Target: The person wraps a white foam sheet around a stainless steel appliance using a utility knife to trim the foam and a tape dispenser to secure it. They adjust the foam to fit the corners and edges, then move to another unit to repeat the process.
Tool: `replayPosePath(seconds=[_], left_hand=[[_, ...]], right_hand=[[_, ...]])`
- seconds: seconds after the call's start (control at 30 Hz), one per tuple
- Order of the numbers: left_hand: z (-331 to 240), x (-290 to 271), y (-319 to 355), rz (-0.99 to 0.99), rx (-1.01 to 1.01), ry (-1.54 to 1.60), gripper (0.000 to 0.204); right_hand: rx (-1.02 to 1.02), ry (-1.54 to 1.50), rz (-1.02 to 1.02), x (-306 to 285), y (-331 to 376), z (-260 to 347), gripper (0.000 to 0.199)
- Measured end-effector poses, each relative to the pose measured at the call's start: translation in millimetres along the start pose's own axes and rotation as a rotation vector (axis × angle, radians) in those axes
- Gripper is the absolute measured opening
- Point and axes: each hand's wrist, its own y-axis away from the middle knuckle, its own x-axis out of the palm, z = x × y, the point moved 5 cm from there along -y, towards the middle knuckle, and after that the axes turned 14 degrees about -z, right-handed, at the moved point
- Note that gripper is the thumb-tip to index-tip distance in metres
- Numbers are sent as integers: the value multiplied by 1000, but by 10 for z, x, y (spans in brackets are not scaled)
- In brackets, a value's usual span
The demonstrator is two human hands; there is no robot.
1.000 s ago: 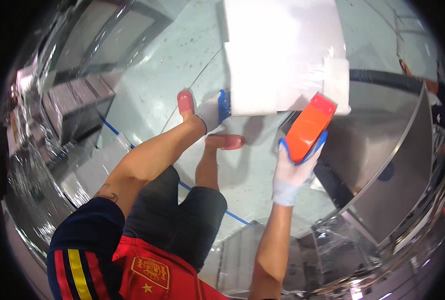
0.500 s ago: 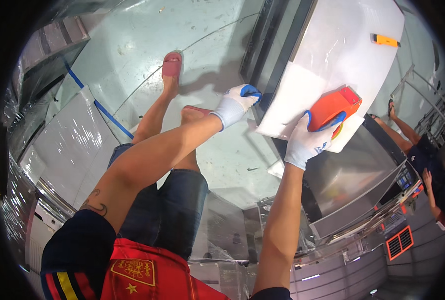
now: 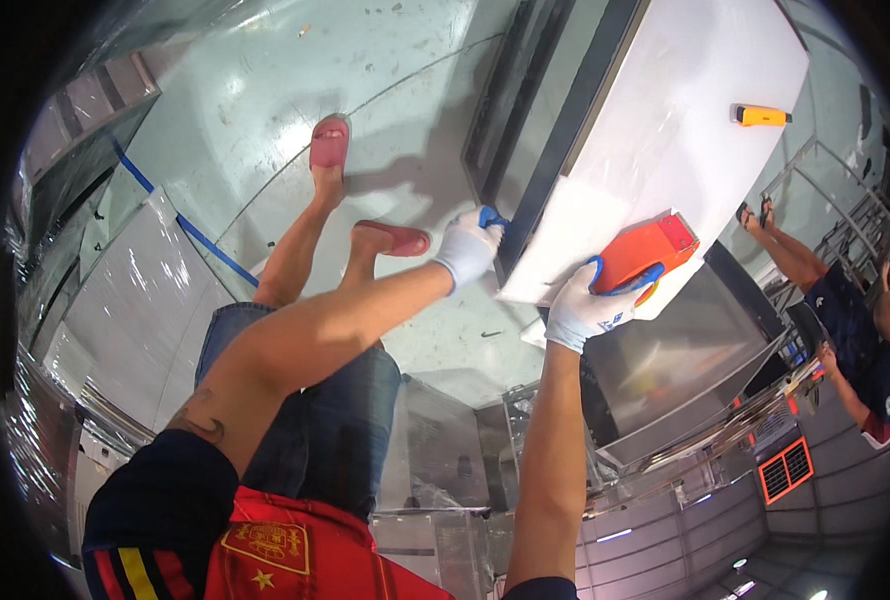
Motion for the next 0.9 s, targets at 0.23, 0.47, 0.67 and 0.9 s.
replayPosePath(seconds=[0.23,0.47,0.67,0.9], left_hand=[[263,6,-103,227,-116,414,37],[-7,-71,-179,293,-138,28,63],[158,-456,-306,329,-210,8,55],[1044,-3535,-740,73,-481,12,50]], right_hand=[[40,16,22,10,-3,-9,95],[-10,150,-3,20,12,-27,95],[53,20,5,-8,-77,19,94],[210,139,262,-65,-188,7,75]])
